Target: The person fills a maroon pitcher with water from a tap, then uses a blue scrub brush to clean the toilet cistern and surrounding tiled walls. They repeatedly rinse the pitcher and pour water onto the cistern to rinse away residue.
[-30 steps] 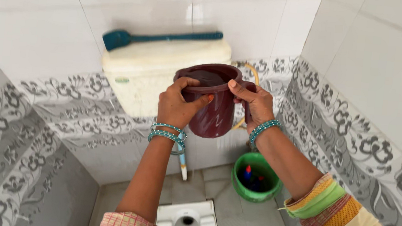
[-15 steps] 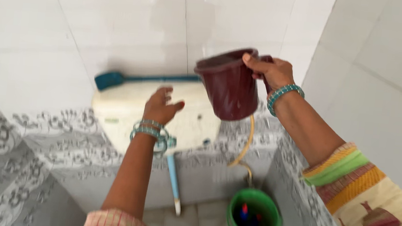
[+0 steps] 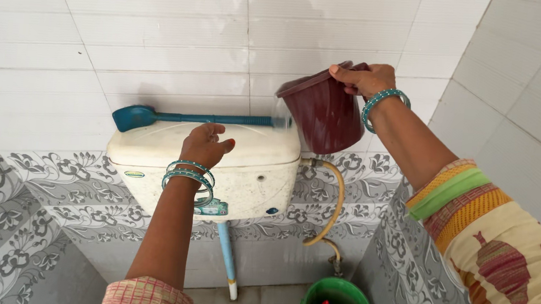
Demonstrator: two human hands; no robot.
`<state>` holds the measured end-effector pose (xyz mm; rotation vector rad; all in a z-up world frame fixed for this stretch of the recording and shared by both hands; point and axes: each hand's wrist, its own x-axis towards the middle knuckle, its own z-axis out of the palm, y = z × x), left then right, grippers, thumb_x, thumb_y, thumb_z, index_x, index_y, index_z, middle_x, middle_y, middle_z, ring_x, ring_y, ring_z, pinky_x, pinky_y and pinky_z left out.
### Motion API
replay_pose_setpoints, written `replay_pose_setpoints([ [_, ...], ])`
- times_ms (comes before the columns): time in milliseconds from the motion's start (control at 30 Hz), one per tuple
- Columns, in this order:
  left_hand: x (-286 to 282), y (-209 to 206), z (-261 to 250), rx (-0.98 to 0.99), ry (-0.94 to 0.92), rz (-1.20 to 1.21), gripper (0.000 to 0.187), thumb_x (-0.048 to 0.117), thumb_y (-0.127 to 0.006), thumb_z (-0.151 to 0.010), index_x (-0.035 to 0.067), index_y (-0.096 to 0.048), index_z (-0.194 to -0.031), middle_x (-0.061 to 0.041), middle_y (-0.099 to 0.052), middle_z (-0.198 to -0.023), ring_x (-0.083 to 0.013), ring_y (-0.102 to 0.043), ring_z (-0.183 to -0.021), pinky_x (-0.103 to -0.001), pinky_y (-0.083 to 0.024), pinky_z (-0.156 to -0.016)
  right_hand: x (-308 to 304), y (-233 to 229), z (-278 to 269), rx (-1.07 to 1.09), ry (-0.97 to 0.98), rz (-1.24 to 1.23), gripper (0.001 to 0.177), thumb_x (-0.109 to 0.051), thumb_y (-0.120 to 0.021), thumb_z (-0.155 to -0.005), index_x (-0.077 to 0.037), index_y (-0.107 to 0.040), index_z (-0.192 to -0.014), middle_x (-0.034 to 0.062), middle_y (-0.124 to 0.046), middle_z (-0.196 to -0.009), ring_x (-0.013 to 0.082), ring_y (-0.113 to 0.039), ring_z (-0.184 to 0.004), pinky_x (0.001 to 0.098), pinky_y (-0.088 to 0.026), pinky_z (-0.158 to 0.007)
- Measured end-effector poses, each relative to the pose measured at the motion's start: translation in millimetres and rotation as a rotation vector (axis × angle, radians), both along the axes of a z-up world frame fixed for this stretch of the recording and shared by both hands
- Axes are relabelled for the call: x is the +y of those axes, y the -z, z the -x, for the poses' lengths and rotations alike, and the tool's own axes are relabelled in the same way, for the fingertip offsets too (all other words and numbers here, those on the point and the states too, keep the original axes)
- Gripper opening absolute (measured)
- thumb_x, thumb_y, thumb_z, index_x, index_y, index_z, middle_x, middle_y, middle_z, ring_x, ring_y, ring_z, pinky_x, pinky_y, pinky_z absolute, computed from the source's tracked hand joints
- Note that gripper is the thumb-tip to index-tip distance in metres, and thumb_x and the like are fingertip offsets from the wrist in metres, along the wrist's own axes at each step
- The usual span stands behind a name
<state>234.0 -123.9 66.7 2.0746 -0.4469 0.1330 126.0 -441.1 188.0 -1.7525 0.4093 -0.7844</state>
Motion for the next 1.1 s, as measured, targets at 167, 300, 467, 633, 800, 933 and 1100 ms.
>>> replay_pose_setpoints([
  [167,8.9,3.4,-7.1,0.002,-0.055,-0.025,0.051,0.022,-0.080,-0.083,0.005,-0.067,-0.128,-0.019,-0.069,-0.129,-0.0299,-0.067,-0.121,-0.039,-0.052,-0.104,-1.2,-8.6,-19.1,0.027,-0.010,0.041,0.043,-0.027,-0.096,-0.064,0.001,-0.073,-0.087,0.0114,-0.076,-0.079,0.0141,-0.069,-0.063,0.0219,-0.060,-0.065],
  [300,32.1,13.0,-12.6,0.044,-0.102,0.001,0.048,0.017,-0.079,-0.084,0.005,-0.066,-0.129,-0.019,-0.068,-0.128,-0.0292,-0.065,-0.120,-0.039,-0.052,-0.102,12.4,-12.8,-39.3,0.054,-0.056,0.078,0.043,-0.025,-0.097,-0.064,0.001,-0.072,-0.087,0.0119,-0.075,-0.078,0.0143,-0.069,-0.063,0.0210,-0.060,-0.065],
  [467,71.2,27.6,-12.7,0.105,-0.195,0.046,0.048,0.016,-0.078,-0.084,0.003,-0.066,-0.128,-0.017,-0.072,-0.119,-0.0251,-0.070,-0.108,-0.037,-0.055,-0.094,43.5,-17.6,-75.7,0.085,-0.136,0.123,0.043,-0.027,-0.097,-0.063,0.000,-0.070,-0.085,0.0131,-0.075,-0.078,0.0143,-0.069,-0.063,0.0210,-0.060,-0.062],
  [633,108.0,39.9,-1.3,0.153,-0.294,0.080,0.046,0.016,-0.078,-0.085,0.003,-0.066,-0.128,-0.013,-0.074,-0.110,-0.0210,-0.072,-0.094,-0.034,-0.057,-0.084,87.1,-31.5,-110.2,0.122,-0.175,0.196,0.045,-0.030,-0.096,-0.066,0.000,-0.068,-0.084,0.0132,-0.075,-0.076,0.0130,-0.068,-0.058,0.0206,-0.058,-0.057],
  [800,135.0,48.7,14.1,0.225,-0.345,0.066,0.045,0.014,-0.076,-0.087,0.003,-0.065,-0.129,-0.013,-0.075,-0.107,-0.0218,-0.072,-0.089,-0.034,-0.057,-0.080,118.3,-28.5,-119.4,0.019,-0.216,0.083,0.035,-0.029,-0.093,-0.068,-0.004,-0.071,-0.081,0.0081,-0.076,-0.075,0.0084,-0.067,-0.054,0.0163,-0.055,-0.052],
  [933,151.5,54.7,21.3,0.189,-0.343,0.061,0.046,0.011,-0.075,-0.087,0.001,-0.065,-0.130,-0.016,-0.075,-0.109,-0.0226,-0.072,-0.091,-0.033,-0.057,-0.079,131.6,-9.6,-111.9,-0.062,-0.186,-0.080,0.033,-0.032,-0.094,-0.071,-0.008,-0.072,-0.077,0.0031,-0.075,-0.070,0.0049,-0.064,-0.053,0.0141,-0.043,-0.045],
  [1100,157.8,60.5,23.3,0.215,-0.302,0.082,0.047,0.010,-0.075,-0.087,0.001,-0.063,-0.132,-0.019,-0.069,-0.123,-0.0223,-0.072,-0.098,-0.034,-0.060,-0.076,131.7,9.8,-79.5,-0.092,-0.165,-0.146,0.032,-0.032,-0.093,-0.073,-0.009,-0.071,-0.074,0.0015,-0.071,-0.066,0.0037,-0.063,-0.053,0.0150,-0.039,-0.042],
])
